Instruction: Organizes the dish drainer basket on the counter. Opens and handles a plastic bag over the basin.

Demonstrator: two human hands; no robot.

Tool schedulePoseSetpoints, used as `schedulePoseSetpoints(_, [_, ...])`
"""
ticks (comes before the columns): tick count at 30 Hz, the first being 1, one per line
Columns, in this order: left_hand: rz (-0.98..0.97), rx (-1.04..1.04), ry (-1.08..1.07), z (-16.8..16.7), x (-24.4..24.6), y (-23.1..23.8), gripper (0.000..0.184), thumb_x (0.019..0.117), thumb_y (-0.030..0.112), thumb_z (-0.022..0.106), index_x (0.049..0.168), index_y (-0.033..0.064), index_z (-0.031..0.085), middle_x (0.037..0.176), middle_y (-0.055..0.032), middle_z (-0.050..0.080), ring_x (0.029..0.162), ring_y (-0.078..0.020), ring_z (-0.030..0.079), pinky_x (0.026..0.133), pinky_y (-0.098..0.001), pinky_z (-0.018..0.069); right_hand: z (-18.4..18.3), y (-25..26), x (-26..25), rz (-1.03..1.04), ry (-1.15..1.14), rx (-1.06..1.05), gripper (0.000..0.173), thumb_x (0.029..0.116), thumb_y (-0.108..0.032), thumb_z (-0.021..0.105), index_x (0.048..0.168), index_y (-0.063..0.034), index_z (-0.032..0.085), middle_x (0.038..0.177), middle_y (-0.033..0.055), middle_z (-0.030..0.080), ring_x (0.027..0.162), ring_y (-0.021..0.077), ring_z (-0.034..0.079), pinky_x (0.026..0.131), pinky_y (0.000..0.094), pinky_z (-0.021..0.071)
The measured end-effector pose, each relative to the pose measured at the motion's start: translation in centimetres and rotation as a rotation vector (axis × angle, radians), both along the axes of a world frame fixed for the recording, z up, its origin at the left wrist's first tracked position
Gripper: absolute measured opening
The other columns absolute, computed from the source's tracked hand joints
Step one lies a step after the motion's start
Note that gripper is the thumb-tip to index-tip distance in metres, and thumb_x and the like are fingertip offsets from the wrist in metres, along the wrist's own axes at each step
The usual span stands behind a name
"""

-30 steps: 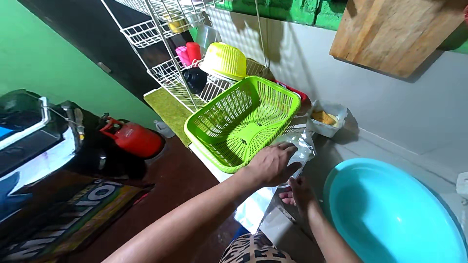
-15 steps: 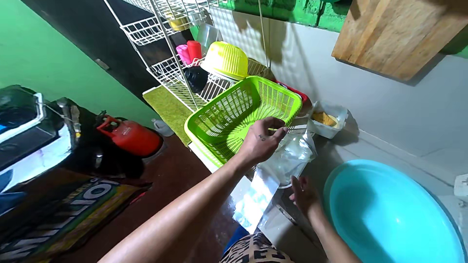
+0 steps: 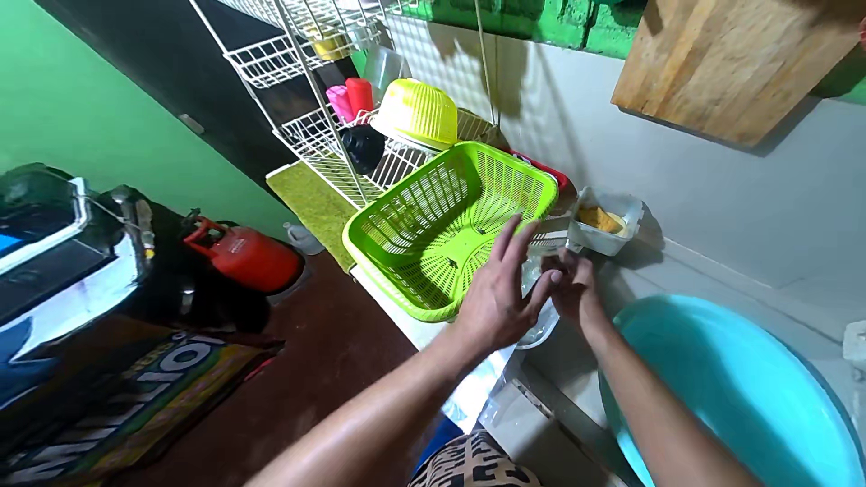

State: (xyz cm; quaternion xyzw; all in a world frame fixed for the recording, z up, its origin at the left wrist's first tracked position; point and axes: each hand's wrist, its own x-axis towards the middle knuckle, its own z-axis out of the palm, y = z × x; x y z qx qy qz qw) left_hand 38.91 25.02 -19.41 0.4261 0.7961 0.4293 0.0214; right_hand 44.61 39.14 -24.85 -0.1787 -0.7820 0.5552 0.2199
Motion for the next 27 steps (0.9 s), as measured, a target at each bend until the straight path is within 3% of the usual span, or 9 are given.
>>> schedulePoseSetpoints(1, [0.084, 0.068, 0.076, -1.2, 0.6, -0.4, 0.062, 0.1011, 0.033, 0.061, 0.153, 0.0056, 0.042, 0.164, -0.0174, 0.032, 0.115, -0.0215, 0.067, 0.086, -0.0392, 0.0615, 0.7, 0.6, -0.8, -0.013, 0.004, 0.017, 0.018, 0.0992, -0.004, 0.057, 0.108, 0.0067, 0.068, 0.086, 0.0138, 0.067, 0.074, 0.0173, 0.063, 0.071, 0.0376, 0.0555])
schedulePoseSetpoints(3, [0.133, 0.087, 0.206, -4.1, 2.1, -1.4, 0.059, 0.0984, 0.039, 0.063, 0.141, -0.0002, 0.050, 0.149, -0.0222, 0.048, 0.114, -0.0252, 0.067, 0.085, -0.0425, 0.0615, 2.6, 1.5, -1.9, -0.039, -0.065, -0.021, 0.016, 0.1023, -0.007, 0.057, 0.107, 0.0020, 0.070, 0.086, 0.0105, 0.067, 0.070, 0.0156, 0.063, 0.069, 0.0355, 0.0552])
schedulePoseSetpoints(5, [0.049, -0.199, 0.242, -6.8, 4.2, -2.0, 0.060, 0.0943, 0.054, 0.065, 0.128, 0.0046, 0.064, 0.127, -0.0147, 0.067, 0.115, -0.0279, 0.067, 0.093, -0.0474, 0.0574, 3.5, 2.1, -2.6, -0.048, -0.050, -0.033, 0.015, 0.1018, -0.006, 0.058, 0.110, 0.0004, 0.069, 0.085, 0.0088, 0.067, 0.065, 0.0130, 0.061, 0.064, 0.0315, 0.0543])
schedulePoseSetpoints(7, [-0.107, -0.669, 0.117, -7.6, 5.2, -1.5, 0.070, 0.0932, 0.061, 0.061, 0.141, 0.0102, 0.058, 0.143, -0.0115, 0.060, 0.138, -0.0315, 0.051, 0.114, -0.0540, 0.0399, 3.9, 2.6, -3.1, -0.026, -0.015, -0.013, 0.016, 0.1020, -0.007, 0.058, 0.110, -0.0003, 0.070, 0.085, 0.0091, 0.068, 0.065, 0.0137, 0.061, 0.063, 0.0327, 0.0538])
schedulePoseSetpoints(9, [-0.165, -0.888, 0.072, -8.6, 4.7, -0.8, 0.060, 0.0963, 0.044, 0.060, 0.144, 0.0091, 0.053, 0.146, -0.0143, 0.056, 0.142, -0.0354, 0.045, 0.118, -0.0591, 0.0301, 4.5, 3.0, -3.2, -0.006, 0.043, -0.005, 0.017, 0.1041, -0.012, 0.057, 0.110, -0.0003, 0.068, 0.086, 0.0082, 0.067, 0.065, 0.0122, 0.061, 0.063, 0.0308, 0.0546])
schedulePoseSetpoints(11, [-0.166, -0.936, 0.078, -9.1, 3.9, -0.6, 0.045, 0.1017, 0.033, 0.055, 0.139, 0.0068, 0.056, 0.140, -0.0156, 0.060, 0.139, -0.0351, 0.049, 0.119, -0.0589, 0.0296, 4.9, 3.6, -3.1, -0.016, 0.151, -0.019, 0.019, 0.1045, -0.015, 0.056, 0.109, 0.0003, 0.067, 0.085, 0.0056, 0.066, 0.065, 0.0094, 0.062, 0.063, 0.0285, 0.0561])
schedulePoseSetpoints(14, [-0.193, -0.981, 0.066, -9.1, 2.9, -0.7, 0.040, 0.1049, 0.030, 0.050, 0.134, 0.0046, 0.058, 0.136, -0.0171, 0.061, 0.137, -0.0351, 0.051, 0.121, -0.0595, 0.0252, 6.6, 4.9, -2.0, -0.033, 0.304, -0.065, 0.017, 0.1033, -0.014, 0.057, 0.109, -0.0007, 0.065, 0.087, 0.0015, 0.066, 0.071, 0.0068, 0.064, 0.066, 0.0268, 0.0579])
schedulePoseSetpoints(20, [-0.277, -1.036, 0.069, -8.9, 1.9, -0.9, 0.044, 0.1019, 0.030, 0.052, 0.137, 0.0034, 0.055, 0.145, -0.0176, 0.056, 0.148, -0.0363, 0.039, 0.125, -0.0636, 0.0077, 10.9, 7.7, 2.4, -0.072, 0.471, -0.155, 0.013, 0.1055, -0.016, 0.051, 0.101, -0.0139, 0.063, 0.080, -0.0085, 0.065, 0.067, 0.0023, 0.062, 0.062, 0.0195, 0.0553])
schedulePoseSetpoints(27, [-0.288, -1.013, 0.152, -9.1, 2.0, -1.0, 0.050, 0.1002, 0.031, 0.053, 0.142, 0.0038, 0.052, 0.150, -0.0170, 0.052, 0.151, -0.0359, 0.033, 0.124, -0.0649, 0.0056, 12.0, 9.2, 8.7, -0.099, 0.493, -0.386, 0.023, 0.1069, -0.023, 0.045, 0.094, -0.0197, 0.064, 0.076, -0.0069, 0.061, 0.063, 0.0027, 0.058, 0.060, 0.0180, 0.0526])
